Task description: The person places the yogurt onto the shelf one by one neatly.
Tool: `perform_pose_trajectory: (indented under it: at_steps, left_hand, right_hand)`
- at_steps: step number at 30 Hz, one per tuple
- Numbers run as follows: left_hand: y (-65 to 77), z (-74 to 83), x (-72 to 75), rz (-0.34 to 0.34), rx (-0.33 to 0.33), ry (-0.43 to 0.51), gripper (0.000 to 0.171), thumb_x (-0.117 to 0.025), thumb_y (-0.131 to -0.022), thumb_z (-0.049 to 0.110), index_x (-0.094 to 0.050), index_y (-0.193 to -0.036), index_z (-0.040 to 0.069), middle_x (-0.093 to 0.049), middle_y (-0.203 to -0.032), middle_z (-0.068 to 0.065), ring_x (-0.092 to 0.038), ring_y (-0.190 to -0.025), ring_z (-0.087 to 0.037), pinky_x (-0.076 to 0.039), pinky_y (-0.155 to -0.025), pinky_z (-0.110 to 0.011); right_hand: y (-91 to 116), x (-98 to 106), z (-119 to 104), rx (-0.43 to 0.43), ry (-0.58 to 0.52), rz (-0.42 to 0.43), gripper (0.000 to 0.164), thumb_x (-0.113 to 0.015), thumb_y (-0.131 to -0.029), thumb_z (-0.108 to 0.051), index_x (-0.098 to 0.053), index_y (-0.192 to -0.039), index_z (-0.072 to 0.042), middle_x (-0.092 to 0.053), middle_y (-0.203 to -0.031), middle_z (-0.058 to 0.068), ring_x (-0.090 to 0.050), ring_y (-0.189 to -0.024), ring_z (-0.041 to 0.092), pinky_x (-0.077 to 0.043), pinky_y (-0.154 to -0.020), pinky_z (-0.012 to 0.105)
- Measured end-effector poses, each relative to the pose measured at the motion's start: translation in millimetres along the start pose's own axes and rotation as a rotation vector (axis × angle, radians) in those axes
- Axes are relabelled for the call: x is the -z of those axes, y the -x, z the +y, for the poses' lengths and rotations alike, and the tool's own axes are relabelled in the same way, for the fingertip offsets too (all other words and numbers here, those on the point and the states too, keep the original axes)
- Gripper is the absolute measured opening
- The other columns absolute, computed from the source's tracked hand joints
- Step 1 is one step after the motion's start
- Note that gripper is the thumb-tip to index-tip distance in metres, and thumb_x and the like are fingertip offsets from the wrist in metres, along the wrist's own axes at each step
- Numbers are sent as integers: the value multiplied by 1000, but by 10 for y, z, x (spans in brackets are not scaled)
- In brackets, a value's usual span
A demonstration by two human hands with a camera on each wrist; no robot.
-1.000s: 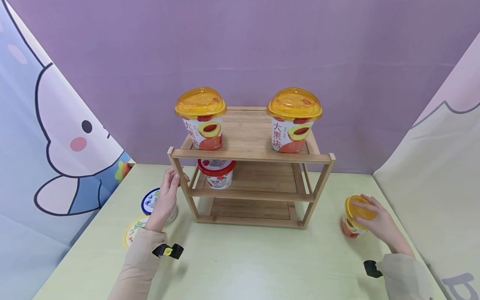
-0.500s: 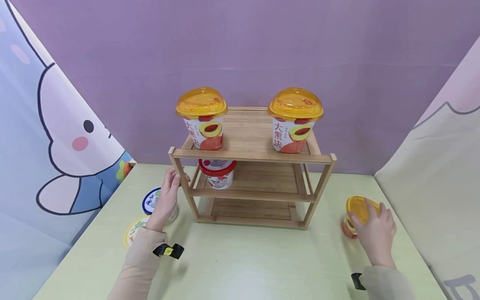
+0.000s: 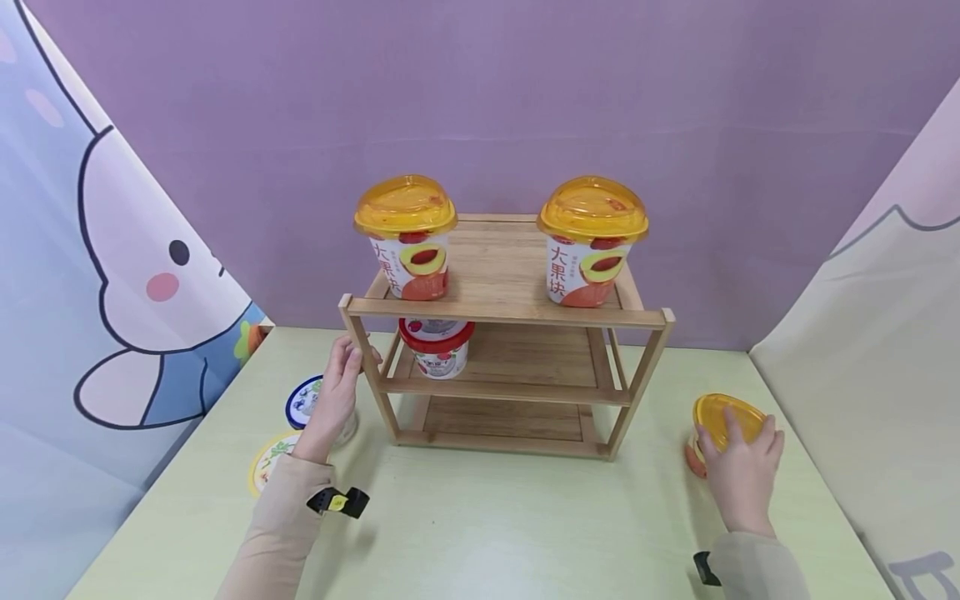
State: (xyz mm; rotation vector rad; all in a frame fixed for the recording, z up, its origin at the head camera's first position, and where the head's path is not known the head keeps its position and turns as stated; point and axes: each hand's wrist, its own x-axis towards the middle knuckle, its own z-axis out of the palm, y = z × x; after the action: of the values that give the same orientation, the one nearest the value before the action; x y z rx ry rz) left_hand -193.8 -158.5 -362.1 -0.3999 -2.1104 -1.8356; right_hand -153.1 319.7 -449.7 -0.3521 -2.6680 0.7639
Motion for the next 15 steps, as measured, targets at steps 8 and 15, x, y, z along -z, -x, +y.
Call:
perform_pose_trajectory:
  at_steps: [8, 15]
  left_hand:
    - [10, 10, 4, 5, 9, -9, 26, -27, -96, 3, -34, -119, -8, -50, -90, -8, -43, -100, -45, -31, -90, -40]
    - [-8, -32, 3, -3, -8, -9, 27, -26, -96, 2, -32, -118, -12, -49, -88, -1, -43, -99, -46, -32, -88, -41]
  right_hand:
    - [-19, 41, 73, 74, -114, -4, 47, -52, -88, -18, -40, -123, 12, 0, -136, 39, -8, -118, 59, -19, -89, 66]
    - [-38, 95, 147, 106, -179, -64, 47, -53, -87, -15, -40, -122, 13, 0, -137, 37, -10, -117, 59, -19, -87, 68]
